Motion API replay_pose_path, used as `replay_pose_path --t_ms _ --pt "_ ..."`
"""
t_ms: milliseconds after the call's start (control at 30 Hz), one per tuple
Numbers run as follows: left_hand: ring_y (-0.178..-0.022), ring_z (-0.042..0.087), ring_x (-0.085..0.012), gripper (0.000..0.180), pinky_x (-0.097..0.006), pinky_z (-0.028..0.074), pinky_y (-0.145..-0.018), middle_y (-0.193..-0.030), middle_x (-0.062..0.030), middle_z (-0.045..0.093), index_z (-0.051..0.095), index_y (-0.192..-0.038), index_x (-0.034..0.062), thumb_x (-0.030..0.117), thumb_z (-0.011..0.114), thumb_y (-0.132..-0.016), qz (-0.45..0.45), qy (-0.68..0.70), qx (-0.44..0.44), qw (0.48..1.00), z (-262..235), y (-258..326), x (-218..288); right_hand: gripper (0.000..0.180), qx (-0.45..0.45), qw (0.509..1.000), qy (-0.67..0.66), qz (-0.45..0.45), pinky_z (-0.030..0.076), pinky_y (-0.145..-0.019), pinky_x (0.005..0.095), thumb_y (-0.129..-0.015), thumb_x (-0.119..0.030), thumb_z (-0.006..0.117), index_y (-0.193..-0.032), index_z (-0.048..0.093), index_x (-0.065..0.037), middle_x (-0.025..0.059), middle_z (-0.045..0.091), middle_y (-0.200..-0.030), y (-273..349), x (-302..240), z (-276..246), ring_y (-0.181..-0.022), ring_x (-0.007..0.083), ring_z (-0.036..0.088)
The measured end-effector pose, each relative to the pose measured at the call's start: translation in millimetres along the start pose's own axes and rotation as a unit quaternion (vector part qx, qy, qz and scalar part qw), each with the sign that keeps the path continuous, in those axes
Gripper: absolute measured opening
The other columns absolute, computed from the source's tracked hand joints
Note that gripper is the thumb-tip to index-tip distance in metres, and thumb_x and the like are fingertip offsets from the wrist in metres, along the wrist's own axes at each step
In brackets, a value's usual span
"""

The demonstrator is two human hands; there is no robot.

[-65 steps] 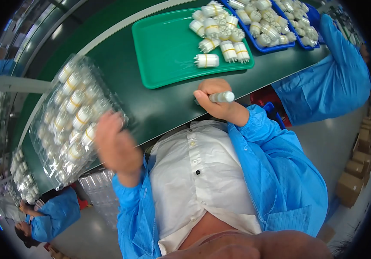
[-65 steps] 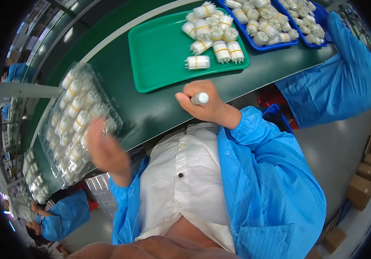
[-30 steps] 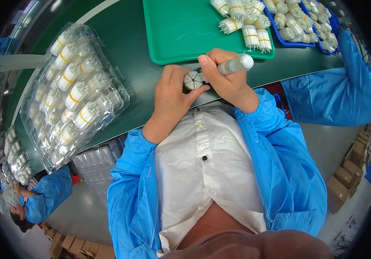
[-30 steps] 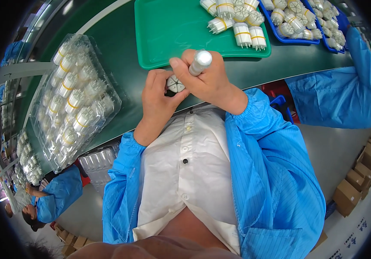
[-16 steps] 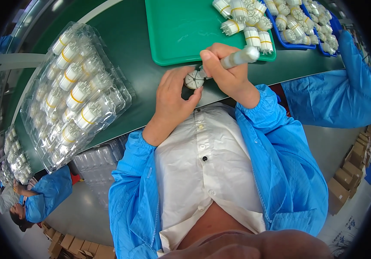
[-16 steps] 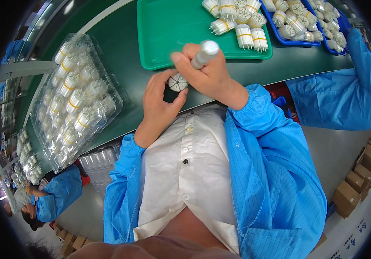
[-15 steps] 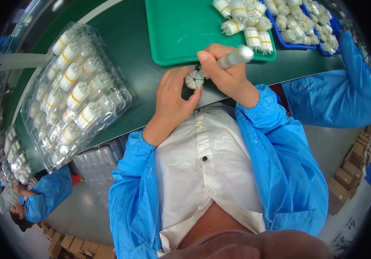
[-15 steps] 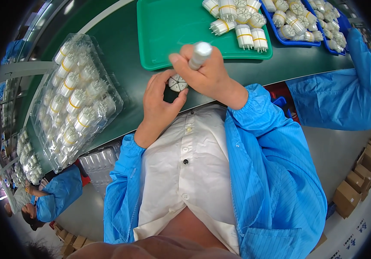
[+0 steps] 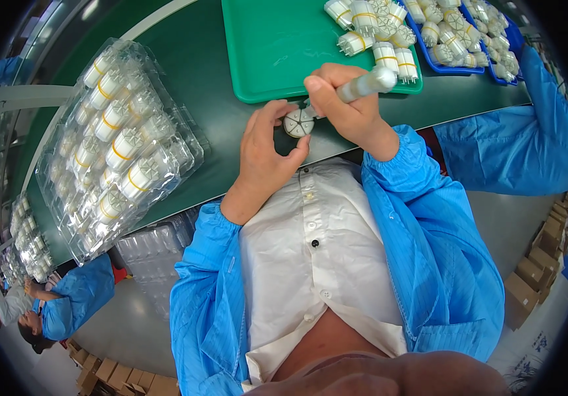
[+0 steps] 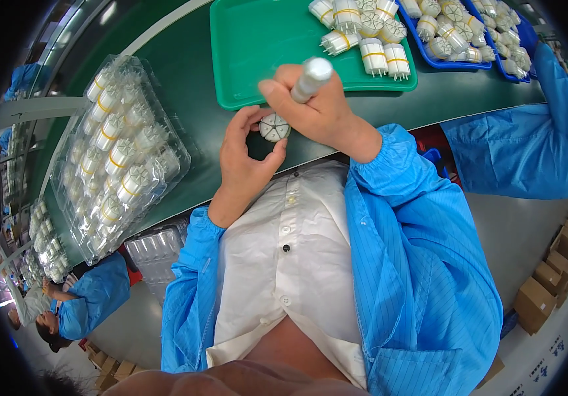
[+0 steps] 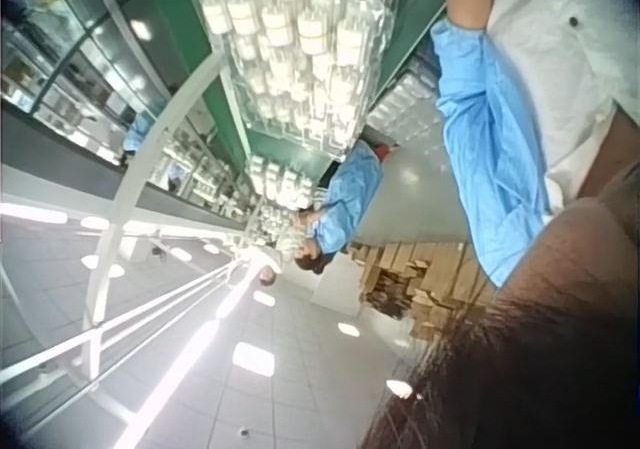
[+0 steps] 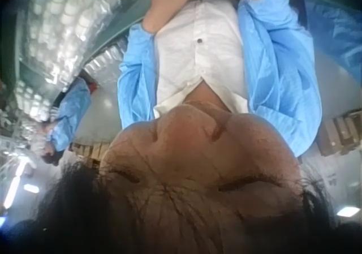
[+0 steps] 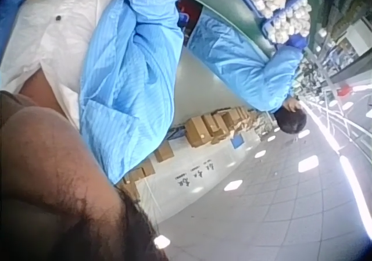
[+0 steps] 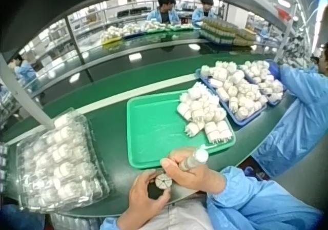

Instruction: The person assembles small white plastic components by hand, then places the assembled components into green trays.

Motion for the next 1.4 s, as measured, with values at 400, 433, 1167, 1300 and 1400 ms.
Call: replay_pose_path --t_ms 400,433,1167,1300,1400 --pt "-0.105 0.064 -0.0283 0.064 -0.037 0.053 -0.087 -0.116 -0.0153 0.065 0.051 -0.128 0.0014 0.003 0.080 -0.071 0.023 -0.034 -0.003 0.999 -2.2 -2.5 4.4 0.034 0.025 0.992 0.074 -0.101 0.029 -0.045 0.0334 -0.092 -0.012 0.066 -0.064 0.049 -0.004 0.0031 0.040 -0.055 2.4 -2.5 9.2 -0.048 0.0119 0.036" --pt "-0.102 0.063 -0.0299 0.061 -0.039 0.053 -0.085 -0.112 -0.0145 0.064 0.053 -0.124 0.0015 0.004 0.081 -0.071 0.029 -0.080 -0.007 0.996 -3.8 -5.2 7.5 0.034 0.026 0.992 0.075 -0.102 0.029 -0.045 0.0334 -0.092 -0.012 0.066 -0.064 0.049 -0.004 0.0031 0.040 -0.055 1.3 -3.0 8.6 -0.048 0.0119 0.036" --pt "-0.104 0.061 -0.0321 0.065 -0.041 0.052 -0.090 -0.112 -0.0152 0.064 0.049 -0.128 0.0009 0.004 0.080 -0.070 0.002 -0.022 0.005 1.000 0.4 -1.1 2.4 0.034 0.014 0.999 -0.035 -0.016 0.029 -0.046 0.0320 -0.093 -0.013 0.066 -0.065 0.049 -0.004 0.0007 0.041 -0.058 -3.0 1.6 -2.5 -0.053 0.0102 0.036" --pt "-0.104 0.061 -0.0321 0.065 -0.042 0.052 -0.090 -0.111 -0.0149 0.064 0.048 -0.128 0.0003 0.002 0.077 -0.071 -0.003 0.018 0.006 1.000 2.7 -0.7 -1.5 0.034 -0.022 0.999 -0.005 -0.036 0.028 -0.046 0.0323 -0.093 -0.012 0.066 -0.065 0.048 -0.004 0.0004 0.041 -0.058 -9.2 7.3 1.8 -0.053 0.0109 0.035" --pt "-0.104 0.062 -0.0326 0.062 -0.042 0.052 -0.088 -0.112 -0.0153 0.064 0.049 -0.128 0.0013 0.002 0.075 -0.072 0.001 0.022 0.007 1.000 2.1 -0.4 -3.4 0.034 -0.040 0.998 0.007 -0.040 0.027 -0.047 0.0329 -0.093 -0.013 0.066 -0.065 0.048 -0.004 0.0009 0.040 -0.058 -13.0 5.0 4.4 -0.053 0.0117 0.034"
Point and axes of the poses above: each hand's wrist, its own y-axis away from the middle knuckle, its own z-axis out of the palm, x = y × z, the point moved 6 cm from there along -y, towards the middle knuckle
